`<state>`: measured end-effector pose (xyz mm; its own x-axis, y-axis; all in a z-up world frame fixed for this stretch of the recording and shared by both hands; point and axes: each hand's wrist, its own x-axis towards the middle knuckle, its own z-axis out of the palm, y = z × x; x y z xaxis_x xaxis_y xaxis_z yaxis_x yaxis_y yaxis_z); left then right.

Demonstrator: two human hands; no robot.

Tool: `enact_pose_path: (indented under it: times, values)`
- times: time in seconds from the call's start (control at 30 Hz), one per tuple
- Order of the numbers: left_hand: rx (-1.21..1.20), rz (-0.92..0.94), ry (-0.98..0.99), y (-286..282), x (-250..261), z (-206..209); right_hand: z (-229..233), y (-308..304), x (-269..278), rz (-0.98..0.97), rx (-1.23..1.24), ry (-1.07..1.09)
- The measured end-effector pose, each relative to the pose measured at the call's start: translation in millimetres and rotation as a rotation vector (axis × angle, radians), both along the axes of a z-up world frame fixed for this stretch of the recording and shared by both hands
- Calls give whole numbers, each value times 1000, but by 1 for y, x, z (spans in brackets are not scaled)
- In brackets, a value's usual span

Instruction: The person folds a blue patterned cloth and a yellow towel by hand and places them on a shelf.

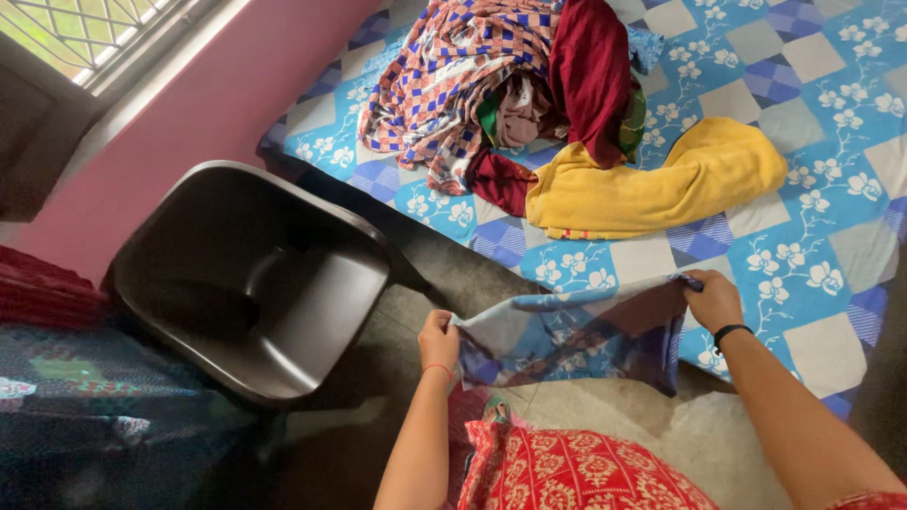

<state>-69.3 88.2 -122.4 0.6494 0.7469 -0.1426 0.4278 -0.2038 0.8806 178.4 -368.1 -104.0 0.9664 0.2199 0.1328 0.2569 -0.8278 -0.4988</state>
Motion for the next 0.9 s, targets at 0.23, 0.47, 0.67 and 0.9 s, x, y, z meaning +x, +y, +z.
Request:
enact_pose_path:
  times: [0.23,0.47,0.67,0.9]
  values:
    - [60,-121,187,-26,12,6,-14,27,-9,54,30,135]
    - [540,-321,178,-22,1,76,-5,16,-1,-59,56,150]
    - [551,-390,167,5,-8,94,16,-17,7,-119,6,29]
    - [156,-25,60,52,31,-16,20,-16,13,-173,92,95]
